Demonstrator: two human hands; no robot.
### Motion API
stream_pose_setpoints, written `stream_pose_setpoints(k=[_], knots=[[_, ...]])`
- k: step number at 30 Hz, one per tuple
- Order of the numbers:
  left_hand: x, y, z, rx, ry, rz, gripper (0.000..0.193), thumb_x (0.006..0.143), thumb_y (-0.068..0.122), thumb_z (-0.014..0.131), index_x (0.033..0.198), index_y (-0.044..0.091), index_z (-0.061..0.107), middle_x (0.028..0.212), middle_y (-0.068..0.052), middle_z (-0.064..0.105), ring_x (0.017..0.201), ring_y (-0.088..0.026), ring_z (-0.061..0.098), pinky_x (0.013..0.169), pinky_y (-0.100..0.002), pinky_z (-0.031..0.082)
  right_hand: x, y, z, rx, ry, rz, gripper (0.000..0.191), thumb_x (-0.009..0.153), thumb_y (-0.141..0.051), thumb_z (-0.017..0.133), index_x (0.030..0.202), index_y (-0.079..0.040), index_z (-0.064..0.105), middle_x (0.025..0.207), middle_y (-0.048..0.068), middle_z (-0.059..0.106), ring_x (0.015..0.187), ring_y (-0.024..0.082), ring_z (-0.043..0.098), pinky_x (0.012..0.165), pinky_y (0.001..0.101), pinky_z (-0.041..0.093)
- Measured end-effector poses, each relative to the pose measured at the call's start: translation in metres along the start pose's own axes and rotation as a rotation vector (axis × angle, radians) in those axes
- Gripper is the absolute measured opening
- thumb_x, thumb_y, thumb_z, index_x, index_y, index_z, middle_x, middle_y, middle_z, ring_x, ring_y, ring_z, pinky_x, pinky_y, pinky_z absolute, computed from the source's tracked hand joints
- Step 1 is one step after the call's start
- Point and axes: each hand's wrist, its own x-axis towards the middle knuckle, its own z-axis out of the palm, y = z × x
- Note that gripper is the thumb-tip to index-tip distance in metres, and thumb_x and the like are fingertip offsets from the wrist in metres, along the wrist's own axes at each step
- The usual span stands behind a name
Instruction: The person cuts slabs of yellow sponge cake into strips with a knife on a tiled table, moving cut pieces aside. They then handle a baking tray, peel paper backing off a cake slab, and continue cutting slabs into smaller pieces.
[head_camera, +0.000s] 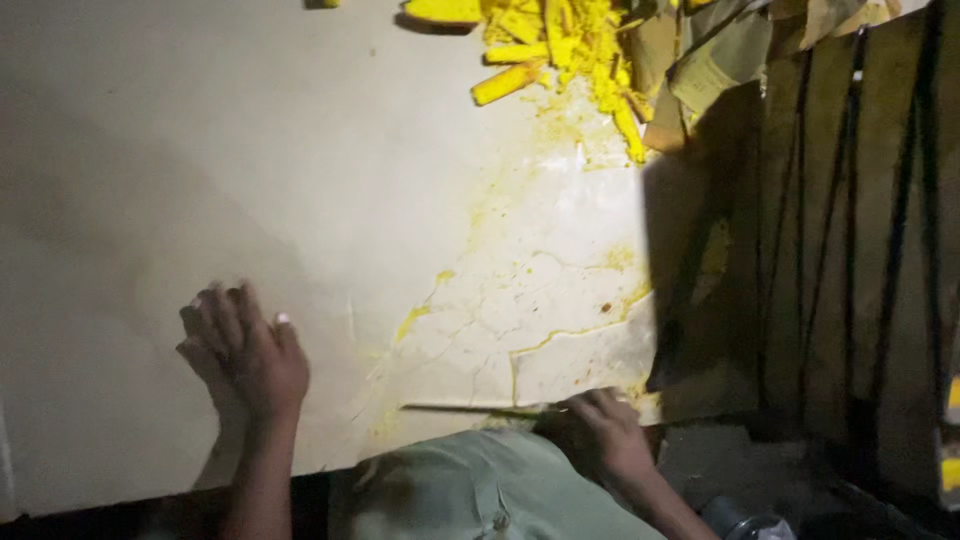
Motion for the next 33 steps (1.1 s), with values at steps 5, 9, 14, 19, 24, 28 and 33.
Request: stream_pose_setpoints(k=[5, 9, 14, 19, 24, 28, 33], knots=[[0.011, 0.014, 0.022, 0.262, 0.026, 0.031, 0.077, 0.107, 0.041, 0.05, 0.171, 0.003, 0.026, 0.176, -0.027, 0.012, 0.162, -0.048, 0.006, 0.123, -0.072, 0.006, 0.098, 0.078, -0.042, -0.057, 0.354, -0.117, 0.041, 0.091, -0.009, 0.05, 0.125, -0.012, 0.072, 0.132, 0.015, 0.064, 0.12, 0.037, 0.053, 0.104, 0.0466, 0.043], [0.021, 0.019, 0.024, 0.31, 0.019, -0.022, 0.076, 0.102, 0.039, 0.051, 0.167, 0.006, 0.031, 0.175, -0.027, 0.017, 0.162, -0.047, 0.011, 0.125, -0.069, 0.009, 0.275, 0.064, -0.109, -0.159, 0.361, -0.325, 0.047, 0.091, -0.011, 0.048, 0.132, -0.018, 0.071, 0.137, 0.013, 0.061, 0.127, 0.038, 0.052, 0.113, 0.0485, 0.039], [0.032, 0.021, 0.023, 0.329, 0.036, -0.046, 0.076, 0.095, 0.037, 0.055, 0.161, 0.004, 0.037, 0.169, -0.028, 0.027, 0.159, -0.048, 0.019, 0.125, -0.067, 0.015, 0.498, 0.007, -0.23, -0.128, 0.528, -0.548, 0.033, 0.106, -0.018, 0.044, 0.124, -0.008, 0.069, 0.122, 0.021, 0.067, 0.118, 0.042, 0.057, 0.106, 0.0553, 0.041], [0.032, 0.019, 0.024, 0.314, 0.061, -0.041, 0.073, 0.094, 0.035, 0.055, 0.157, 0.003, 0.04, 0.166, -0.029, 0.03, 0.156, -0.049, 0.023, 0.123, -0.069, 0.017, 0.533, -0.033, -0.276, -0.076, 0.713, -0.489, 0.014, 0.102, -0.018, 0.07, 0.101, -0.004, 0.073, 0.095, 0.019, 0.065, 0.093, 0.039, 0.061, 0.081, 0.0488, 0.046], [0.027, 0.017, 0.018, 0.318, 0.073, 0.014, 0.075, 0.096, 0.036, 0.053, 0.16, 0.0, 0.038, 0.166, -0.032, 0.03, 0.154, -0.053, 0.023, 0.119, -0.072, 0.018, 0.382, -0.064, -0.18, 0.544, 0.567, -0.115, 0.02, 0.105, -0.014, 0.051, 0.109, -0.01, 0.07, 0.096, 0.011, 0.072, 0.089, 0.03, 0.071, 0.083, 0.0413, 0.054], [0.016, 0.009, 0.027, 0.436, 0.034, 0.001, 0.076, 0.099, 0.037, 0.052, 0.164, 0.002, 0.034, 0.169, -0.029, 0.026, 0.159, -0.052, 0.02, 0.121, -0.071, 0.019, 0.229, -0.039, -0.098, 0.148, 0.551, 0.115, 0.027, 0.093, -0.032, 0.067, 0.106, -0.008, 0.067, 0.095, 0.015, 0.067, 0.089, 0.037, 0.065, 0.081, 0.0483, 0.052], [-0.008, -0.009, 0.033, 0.395, 0.124, 0.142, 0.079, 0.104, 0.039, 0.05, 0.169, -0.001, 0.032, 0.172, -0.034, 0.023, 0.158, -0.055, 0.017, 0.119, -0.074, 0.015, 0.116, 0.028, -0.081, -0.074, 0.715, 0.272, 0.036, 0.102, -0.039, 0.063, 0.121, -0.008, 0.062, 0.114, 0.02, 0.063, 0.108, 0.041, 0.06, 0.088, 0.0525, 0.05]])
